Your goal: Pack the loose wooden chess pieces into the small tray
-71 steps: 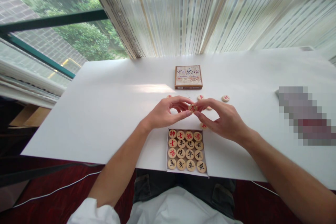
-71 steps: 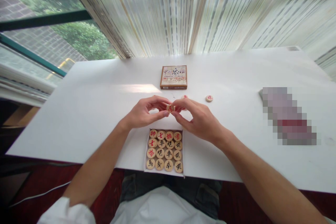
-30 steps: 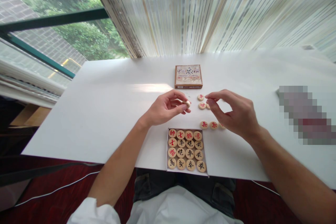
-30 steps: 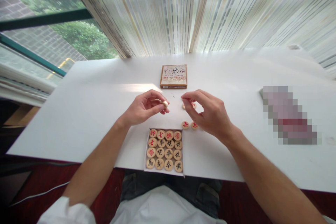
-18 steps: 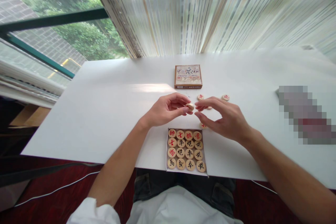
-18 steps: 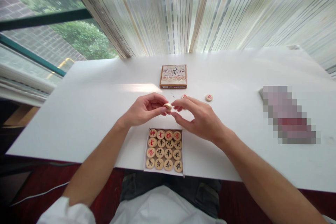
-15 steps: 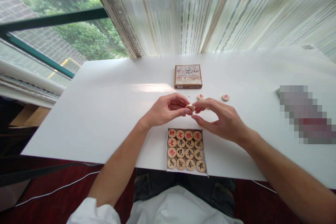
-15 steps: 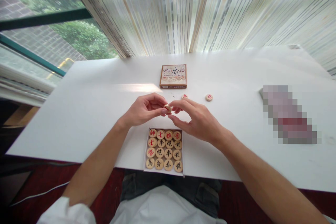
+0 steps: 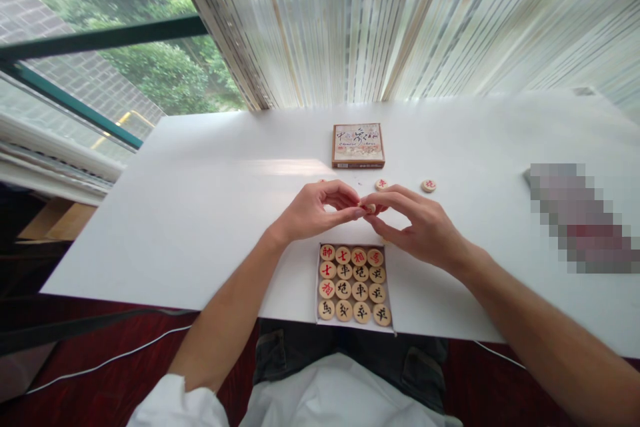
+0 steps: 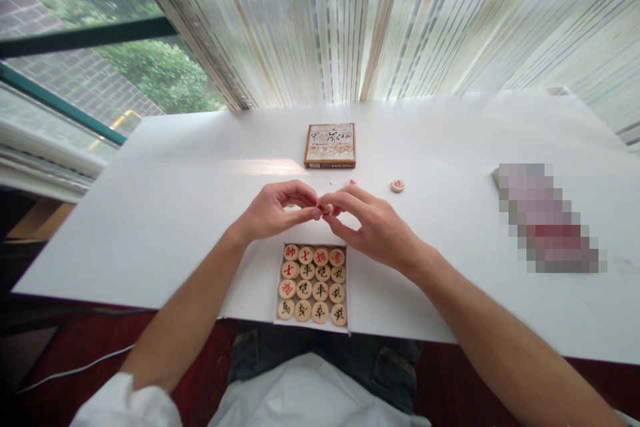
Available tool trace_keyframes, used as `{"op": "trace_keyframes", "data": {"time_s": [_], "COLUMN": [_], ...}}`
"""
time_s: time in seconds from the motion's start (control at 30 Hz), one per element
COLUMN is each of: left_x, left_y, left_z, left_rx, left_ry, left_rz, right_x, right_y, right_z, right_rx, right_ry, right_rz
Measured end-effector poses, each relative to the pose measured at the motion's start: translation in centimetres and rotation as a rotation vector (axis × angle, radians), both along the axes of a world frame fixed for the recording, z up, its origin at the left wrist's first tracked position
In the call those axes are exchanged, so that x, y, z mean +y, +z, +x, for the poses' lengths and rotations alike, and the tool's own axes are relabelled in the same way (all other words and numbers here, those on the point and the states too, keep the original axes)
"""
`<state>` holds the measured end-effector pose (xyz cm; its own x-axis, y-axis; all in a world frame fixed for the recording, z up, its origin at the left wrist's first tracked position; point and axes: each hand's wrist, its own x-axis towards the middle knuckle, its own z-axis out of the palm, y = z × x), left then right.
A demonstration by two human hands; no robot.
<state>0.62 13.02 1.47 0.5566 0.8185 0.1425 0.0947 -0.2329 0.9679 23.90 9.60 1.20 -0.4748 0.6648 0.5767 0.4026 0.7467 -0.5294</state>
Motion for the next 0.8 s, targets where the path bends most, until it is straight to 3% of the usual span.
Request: {"op": "trace_keyframes", "data": {"time_s": [0.13,0.23,0.33,0.43,0.67,0.8], "left_x": [0.3,0.1,-1.4,-4.3,-12.2,-14.6], "left_y": [0.3,1.6,3.0,3.4,-0.5,-2.1], "left_z": [-0.4,-1.0,-1.9,-3.1,-5.3,-5.6], "left_rx": [0.098,0.153,0.222,0.253,0.284,0.344], "left_ry": [0.077,0.127,0.202,0.272,0.360,0.314], "left_rz": [0.124,0.214,0.333,0.387,0.332,0.307], "right_x": [0.4,0.7,0.8,0.9,1.0,1.2], "right_y": [-0.3,-0.2,0.0,0.0,-0.2,0.2], "right_z": [0.0,0.0,0.1,0.2,0.2,0.2], "right_rx": [0.047,0.070,0.071,0.050,0.031,0.077], "right_ry": [-0.061,-0.093,-0.106,-0.124,-0.131,-0.161], "right_rz": [0.001,0.021,0.044,0.075,0.105,0.048]}}
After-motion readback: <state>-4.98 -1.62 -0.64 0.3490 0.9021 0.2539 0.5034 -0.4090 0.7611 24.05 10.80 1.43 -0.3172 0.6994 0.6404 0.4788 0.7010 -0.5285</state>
